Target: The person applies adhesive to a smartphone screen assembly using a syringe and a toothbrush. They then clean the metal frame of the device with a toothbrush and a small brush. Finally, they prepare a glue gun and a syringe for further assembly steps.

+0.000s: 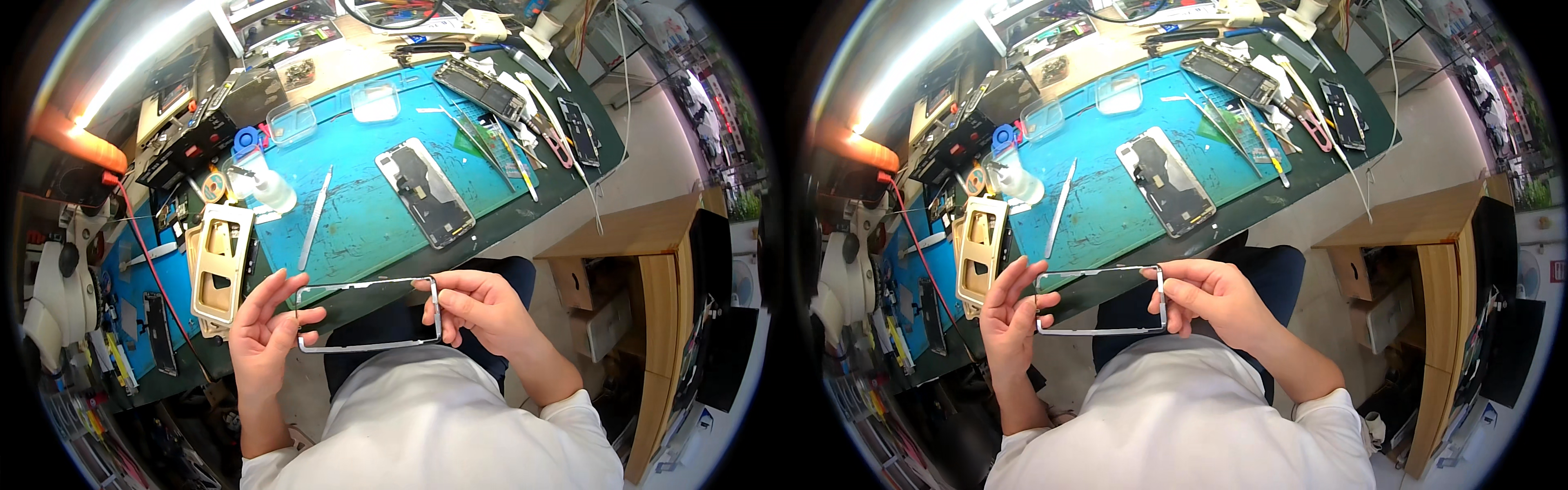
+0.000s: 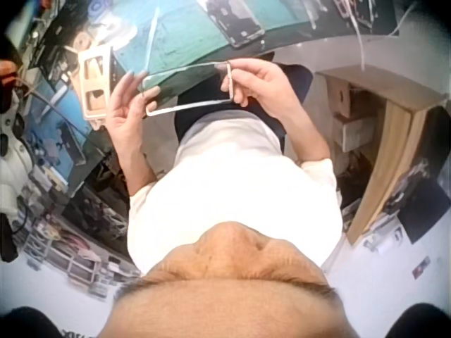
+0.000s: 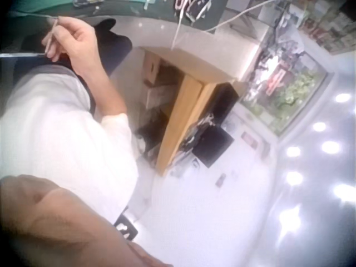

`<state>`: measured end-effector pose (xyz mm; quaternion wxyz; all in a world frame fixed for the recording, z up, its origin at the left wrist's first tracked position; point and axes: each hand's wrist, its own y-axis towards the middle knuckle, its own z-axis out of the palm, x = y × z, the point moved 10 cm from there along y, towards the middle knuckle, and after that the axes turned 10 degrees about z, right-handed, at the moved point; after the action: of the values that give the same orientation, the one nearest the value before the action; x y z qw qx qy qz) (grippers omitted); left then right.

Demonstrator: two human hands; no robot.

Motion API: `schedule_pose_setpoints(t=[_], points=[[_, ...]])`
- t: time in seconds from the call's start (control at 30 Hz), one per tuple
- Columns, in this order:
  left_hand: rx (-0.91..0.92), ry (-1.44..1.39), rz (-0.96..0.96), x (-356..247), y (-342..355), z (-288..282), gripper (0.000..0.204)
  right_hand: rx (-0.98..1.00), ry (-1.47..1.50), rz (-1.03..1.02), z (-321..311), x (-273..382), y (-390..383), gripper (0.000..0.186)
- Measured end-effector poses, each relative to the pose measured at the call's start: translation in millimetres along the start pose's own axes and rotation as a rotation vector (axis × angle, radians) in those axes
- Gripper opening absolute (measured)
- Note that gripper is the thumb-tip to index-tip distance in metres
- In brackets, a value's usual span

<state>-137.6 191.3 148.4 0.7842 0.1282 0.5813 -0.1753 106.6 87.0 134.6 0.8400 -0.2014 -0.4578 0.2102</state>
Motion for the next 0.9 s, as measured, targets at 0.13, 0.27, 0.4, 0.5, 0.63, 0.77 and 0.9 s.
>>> schedule_pose_setpoints(t=[0.13, 0.27, 0.4, 0.5, 0.63, 0.77, 0.9], points=[[-0.031, 0.027, -0.045, 2, 1, 2, 0.055, -0.021, 0.049, 0.043, -4, -4, 3, 0.032], [-0.043, 0.013, -0.054, 1, 0, 0, 0.055, 0.005, 0.083, 0.062, -6, -7, 6, 0.032], [-0.052, 0.051, -0.066, 0, 0, 1, 0.056, 0.003, 0.066, 0.059, -8, -10, 10, 0.031], [-0.048, 0.092, -0.056, -1, 1, 1, 0.057, -0.013, 0.027, 0.062, -9, -10, 9, 0.028], [0.023, 0.135, 0.114, -9, 0, 4, 0.055, -0.069, -0.230, -0.066, -2, 3, -4, 0.025], [0.172, 0.498, 0.469, -42, -3, 18, 0.033, -0.167, -0.697, -0.640, 17, 44, -27, 0.028], [0.171, 0.853, 0.764, -62, -7, 36, 0.020, -0.215, -0.602, -0.585, 9, 36, -26, 0.032]])
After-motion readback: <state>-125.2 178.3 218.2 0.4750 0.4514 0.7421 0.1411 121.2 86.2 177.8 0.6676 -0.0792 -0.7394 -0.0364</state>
